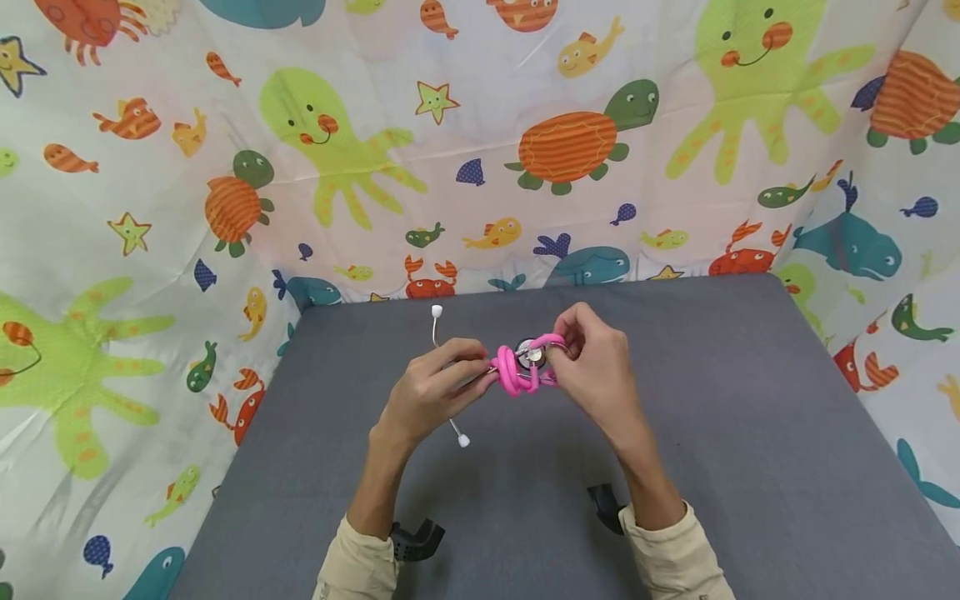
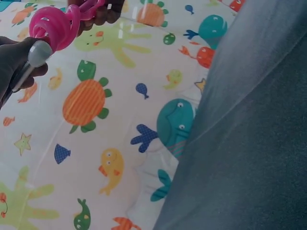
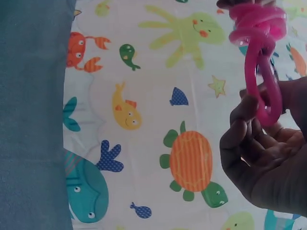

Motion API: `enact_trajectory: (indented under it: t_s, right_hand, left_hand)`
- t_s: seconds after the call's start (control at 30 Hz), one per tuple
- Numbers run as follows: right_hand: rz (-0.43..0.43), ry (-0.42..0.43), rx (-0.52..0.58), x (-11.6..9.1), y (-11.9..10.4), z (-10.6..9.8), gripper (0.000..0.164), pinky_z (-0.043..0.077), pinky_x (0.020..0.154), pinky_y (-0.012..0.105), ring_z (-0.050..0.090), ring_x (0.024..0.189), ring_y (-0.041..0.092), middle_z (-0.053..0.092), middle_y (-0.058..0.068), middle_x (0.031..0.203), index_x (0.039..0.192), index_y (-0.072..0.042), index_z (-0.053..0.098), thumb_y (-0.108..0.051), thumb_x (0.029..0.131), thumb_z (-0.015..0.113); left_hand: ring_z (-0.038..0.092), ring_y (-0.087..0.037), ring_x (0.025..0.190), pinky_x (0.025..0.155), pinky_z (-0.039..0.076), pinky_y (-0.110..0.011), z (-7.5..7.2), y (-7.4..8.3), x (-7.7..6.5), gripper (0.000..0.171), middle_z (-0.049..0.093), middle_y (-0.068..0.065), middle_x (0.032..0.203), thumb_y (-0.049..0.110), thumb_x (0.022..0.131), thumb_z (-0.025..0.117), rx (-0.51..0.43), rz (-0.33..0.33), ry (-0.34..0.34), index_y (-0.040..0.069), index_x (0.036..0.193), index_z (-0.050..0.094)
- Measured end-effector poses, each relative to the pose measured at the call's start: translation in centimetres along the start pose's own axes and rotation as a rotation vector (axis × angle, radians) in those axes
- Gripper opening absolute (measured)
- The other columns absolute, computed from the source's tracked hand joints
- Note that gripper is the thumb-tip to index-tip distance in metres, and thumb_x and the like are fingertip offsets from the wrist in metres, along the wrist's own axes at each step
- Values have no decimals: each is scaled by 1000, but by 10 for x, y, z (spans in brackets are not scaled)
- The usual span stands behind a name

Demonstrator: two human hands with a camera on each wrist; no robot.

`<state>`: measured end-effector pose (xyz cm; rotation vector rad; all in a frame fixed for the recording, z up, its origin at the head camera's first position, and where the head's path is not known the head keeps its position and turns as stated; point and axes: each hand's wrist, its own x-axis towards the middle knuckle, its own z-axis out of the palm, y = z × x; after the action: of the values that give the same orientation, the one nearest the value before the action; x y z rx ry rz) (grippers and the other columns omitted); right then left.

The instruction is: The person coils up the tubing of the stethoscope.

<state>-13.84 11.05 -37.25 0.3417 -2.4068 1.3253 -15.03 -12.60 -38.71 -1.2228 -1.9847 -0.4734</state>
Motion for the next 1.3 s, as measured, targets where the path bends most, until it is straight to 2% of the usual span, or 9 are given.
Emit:
enact_trajectory:
  t_s: [0.1,0.3,0.4,0.53,0.73,0.93,1.03,1.17,1.3]
  right_hand:
    - [-31,-71,-37,-1,-2,-2,20,47,60,19,54,71,20,65,15,86,106,-1,59,7,91,69]
    - [-94,-324,18,5,-1,-6,22,57,80,27,62,97,24,62,16,111,124,-1,51,5,103,50]
    - [-105,-422,103,6,4,-8,26,56,87,27,62,103,25,60,14,113,124,-4,48,8,102,43]
    - [-103,-498,226,6,12,-10,35,55,85,25,62,98,25,58,9,109,121,-7,45,12,92,42]
    - [-162,-509,334,4,20,-10,37,55,79,29,60,92,20,55,8,107,117,-6,45,9,83,48]
    - [-255,-433,373,3,22,-10,35,54,82,23,60,91,16,57,5,106,114,-4,53,11,82,57]
    - [-314,-400,365,2,23,-10,40,52,73,22,56,86,13,57,2,105,116,-7,59,11,81,65]
    - [-408,-396,395,0,25,-9,43,52,69,24,54,98,12,52,5,116,117,-7,66,17,82,68]
    - [-408,-355,485,-2,24,-7,40,57,77,20,59,108,13,49,8,128,119,1,60,22,86,63]
  left_hand:
    - [72,-15,80,80,60,-18,0,0,-1,21,72,-10,94,16,82,90,-4,-11,-8,2,95,80]
    - [74,-16,84,84,60,-19,1,1,-2,22,73,-10,97,17,83,89,-34,-28,-43,3,97,80]
    - [74,-16,85,84,60,-19,0,1,-2,21,73,-11,98,16,83,89,-69,-30,-60,3,97,79]
    - [73,-15,84,84,59,-17,0,0,-3,19,72,-11,98,14,83,89,-136,-23,-77,4,95,78]
    - [72,-15,83,83,59,-16,0,-3,-4,17,71,-11,97,10,83,88,-168,-18,-82,2,93,77]
    - [73,-16,83,83,60,-18,0,-4,-6,17,72,-11,96,10,81,89,-156,-22,-76,1,89,78]
    - [73,-16,83,83,60,-18,0,-3,-6,17,72,-11,96,9,81,89,-163,-31,-65,1,89,78]
    - [73,-16,83,83,60,-17,1,-2,-6,15,72,-11,96,8,81,89,-226,-42,-45,1,89,78]
    - [73,-18,84,81,60,-17,3,-2,-6,16,72,-12,97,4,80,89,-298,-87,2,0,90,77]
